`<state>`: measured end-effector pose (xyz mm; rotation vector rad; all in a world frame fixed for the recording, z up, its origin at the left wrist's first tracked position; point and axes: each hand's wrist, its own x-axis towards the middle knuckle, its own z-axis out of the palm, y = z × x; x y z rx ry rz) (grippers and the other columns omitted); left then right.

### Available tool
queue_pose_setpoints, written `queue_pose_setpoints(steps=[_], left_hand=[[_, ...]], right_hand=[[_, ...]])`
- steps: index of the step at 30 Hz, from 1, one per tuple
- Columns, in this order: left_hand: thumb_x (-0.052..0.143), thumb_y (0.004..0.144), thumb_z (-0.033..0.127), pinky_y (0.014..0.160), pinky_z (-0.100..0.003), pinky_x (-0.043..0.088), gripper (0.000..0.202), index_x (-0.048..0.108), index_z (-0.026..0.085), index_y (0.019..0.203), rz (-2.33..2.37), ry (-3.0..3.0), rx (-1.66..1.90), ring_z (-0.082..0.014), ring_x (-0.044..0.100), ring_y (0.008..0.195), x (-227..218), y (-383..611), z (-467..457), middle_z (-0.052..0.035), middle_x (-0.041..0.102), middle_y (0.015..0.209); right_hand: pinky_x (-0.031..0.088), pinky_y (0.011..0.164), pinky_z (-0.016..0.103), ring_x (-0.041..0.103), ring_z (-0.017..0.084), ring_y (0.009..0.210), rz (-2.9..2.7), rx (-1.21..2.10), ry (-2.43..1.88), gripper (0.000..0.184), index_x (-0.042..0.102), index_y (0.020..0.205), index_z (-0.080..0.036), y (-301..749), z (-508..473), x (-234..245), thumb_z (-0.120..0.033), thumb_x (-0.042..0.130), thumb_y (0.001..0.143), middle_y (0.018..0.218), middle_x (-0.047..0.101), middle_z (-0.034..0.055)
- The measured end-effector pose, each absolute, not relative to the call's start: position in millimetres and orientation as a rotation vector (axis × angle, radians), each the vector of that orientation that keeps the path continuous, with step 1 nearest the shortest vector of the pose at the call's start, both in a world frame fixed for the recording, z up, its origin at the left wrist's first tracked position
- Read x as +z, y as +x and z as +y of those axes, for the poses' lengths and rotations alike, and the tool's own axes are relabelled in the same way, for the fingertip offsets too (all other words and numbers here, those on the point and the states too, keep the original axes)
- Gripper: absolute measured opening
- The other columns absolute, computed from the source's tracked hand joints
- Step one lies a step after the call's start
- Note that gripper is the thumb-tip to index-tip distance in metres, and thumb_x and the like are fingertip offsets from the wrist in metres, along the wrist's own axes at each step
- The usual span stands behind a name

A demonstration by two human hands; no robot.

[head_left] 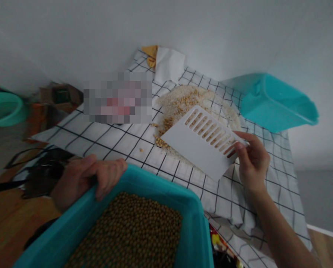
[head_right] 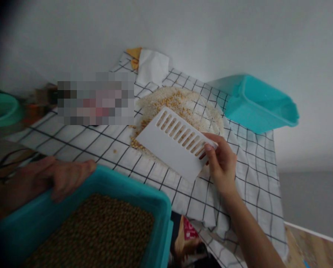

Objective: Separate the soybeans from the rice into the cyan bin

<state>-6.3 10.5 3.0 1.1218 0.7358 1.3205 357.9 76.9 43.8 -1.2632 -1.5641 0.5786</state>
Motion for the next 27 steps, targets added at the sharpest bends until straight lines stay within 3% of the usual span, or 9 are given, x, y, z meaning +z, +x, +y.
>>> queue_pose_setpoints(steps=[4, 9, 14, 27], left_hand=[[0.023, 0.108, 0.036, 0.066, -0.042, 0.043, 0.071, 0.065, 0.024, 0.052, 0.673, 1.29, 1.209, -0.0188, 0.047, 0.041, 10.4, -6.1, 14.0, -0.0026, 0.054, 0.041], [0.022, 0.106, 0.032, 0.062, -0.042, 0.041, 0.068, 0.06, 0.025, 0.05, 0.687, 1.241, 1.324, -0.018, 0.042, 0.039, 10.6, -1.9, 13.1, -0.0014, 0.048, 0.038], [0.024, 0.107, 0.035, 0.066, -0.04, 0.045, 0.068, 0.061, 0.024, 0.052, 0.687, 1.322, 1.24, -0.0176, 0.048, 0.043, 13.4, -2.9, 13.1, -0.0013, 0.052, 0.041], [0.02, 0.108, 0.031, 0.067, -0.04, 0.046, 0.068, 0.057, 0.023, 0.051, 0.701, 1.352, 1.222, -0.0167, 0.049, 0.044, 16.6, -6.5, 13.0, 0.0, 0.053, 0.043]], right_hand=[[0.044, 0.048, 0.028, 0.057, 0.016, 0.052, -1.383, 0.49, -1.265, 0.028, 0.073, 0.105, -0.025, 360.7, 83.3, 45.3, -0.05, 0.071, 0.092, 0.068, 0.065, -0.0011], [0.041, 0.048, 0.026, 0.055, 0.013, 0.049, -1.262, 0.467, -1.241, 0.029, 0.071, 0.104, -0.023, 368.7, 88.8, 46.9, -0.048, 0.073, 0.089, 0.066, 0.064, -0.0023], [0.039, 0.047, 0.026, 0.056, 0.014, 0.05, -1.314, 0.507, -1.247, 0.025, 0.074, 0.105, -0.024, 370.8, 88.7, 41.5, -0.044, 0.072, 0.091, 0.067, 0.065, -0.0014], [0.045, 0.049, 0.028, 0.058, 0.015, 0.053, -1.413, 0.583, -1.174, 0.02, 0.076, 0.101, -0.026, 367.5, 82.3, 32.5, -0.043, 0.073, 0.092, 0.071, 0.066, 0.0003]])
